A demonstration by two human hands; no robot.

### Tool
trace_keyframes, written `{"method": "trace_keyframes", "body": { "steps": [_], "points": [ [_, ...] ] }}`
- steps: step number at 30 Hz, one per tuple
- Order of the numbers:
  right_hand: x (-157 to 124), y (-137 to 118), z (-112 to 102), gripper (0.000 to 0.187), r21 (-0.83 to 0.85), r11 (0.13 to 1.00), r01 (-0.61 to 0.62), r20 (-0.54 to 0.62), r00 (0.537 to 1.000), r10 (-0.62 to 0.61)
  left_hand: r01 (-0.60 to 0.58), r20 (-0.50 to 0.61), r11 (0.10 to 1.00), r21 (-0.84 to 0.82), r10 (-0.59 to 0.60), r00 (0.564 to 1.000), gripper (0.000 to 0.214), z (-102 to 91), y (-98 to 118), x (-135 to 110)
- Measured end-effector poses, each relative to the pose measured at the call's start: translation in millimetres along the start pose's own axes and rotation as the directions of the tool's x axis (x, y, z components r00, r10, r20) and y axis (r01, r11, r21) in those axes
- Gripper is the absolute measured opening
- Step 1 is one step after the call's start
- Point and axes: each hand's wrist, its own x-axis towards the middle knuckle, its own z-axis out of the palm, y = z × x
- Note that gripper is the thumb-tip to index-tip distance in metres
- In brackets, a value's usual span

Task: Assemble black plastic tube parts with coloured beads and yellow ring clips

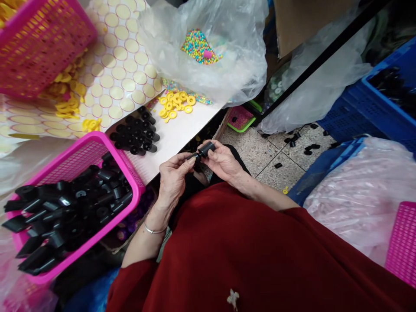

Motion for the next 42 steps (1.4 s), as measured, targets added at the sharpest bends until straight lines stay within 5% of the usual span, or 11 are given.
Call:
{"method": "trace_keyframes", "body": {
  "steps": [4,7,9,11,14,18,24,29,33,37,42],
  "points": [
    [-1.4,5.5,4.0,0.037,-0.014,1.000,-0.004,-0.021,1.000,0.004,-0.029,-0.005,0.997,0.069,0.029,1.000,0.034,-1.0,-4.9,1.6],
    [-3.5,9.9,10.4,0.034,-0.004,1.000,-0.022,-0.098,0.995,0.021,-0.183,-0.048,0.948,0.258,0.202,0.978,0.037,-1.3,-13.6,3.4],
    [-4.6,12.7,14.4,0.030,0.007,0.999,-0.038,-0.151,0.988,0.039,-0.369,-0.016,0.817,0.443,0.419,0.908,0.034,-2.0,-22.4,5.2],
    [-5.0,15.3,16.9,0.028,0.011,0.998,-0.056,-0.186,0.981,0.058,-0.533,0.086,0.610,0.586,0.607,0.790,0.033,-3.9,-32.4,7.7],
    [-4.1,18.2,17.2,0.024,-0.011,0.993,-0.122,-0.185,0.976,0.118,-0.637,0.235,0.338,0.693,0.729,0.643,0.036,-9.5,-43.5,12.0],
    [-2.2,21.4,14.5,0.040,-0.090,0.957,-0.275,-0.012,0.961,0.275,-0.615,0.299,0.200,0.763,0.735,0.609,0.034,-22.9,-39.5,17.0],
    [7.5,23.7,6.0,0.036,-0.512,0.846,-0.151,-0.024,0.987,0.161,-0.185,-0.082,0.270,0.945,0.743,0.665,0.021,-59.7,-30.2,26.4],
    [49.8,38.8,18.7,0.017,-0.857,0.444,0.263,0.246,0.964,-0.097,-0.017,-0.268,0.384,0.923,0.675,0.688,0.023,-78.7,-40.8,38.2],
    [99.3,62.4,43.0,0.027,-0.921,0.190,0.341,0.328,0.940,-0.095,-0.040,-0.351,0.509,0.860,0.645,0.679,0.033,-77.0,-42.1,51.8],
    [138.3,77.5,53.6,0.038,-0.934,0.198,0.297,0.273,0.952,-0.140,-0.063,-0.352,0.558,0.828,0.603,0.716,0.044,-74.7,-40.8,72.5],
    [160.0,72.9,48.1,0.051,-0.913,0.331,0.240,0.190,0.966,-0.176,-0.099,-0.362,0.611,0.785,0.583,0.728,0.064,-68.7,-40.8,80.4]
  ]
}}
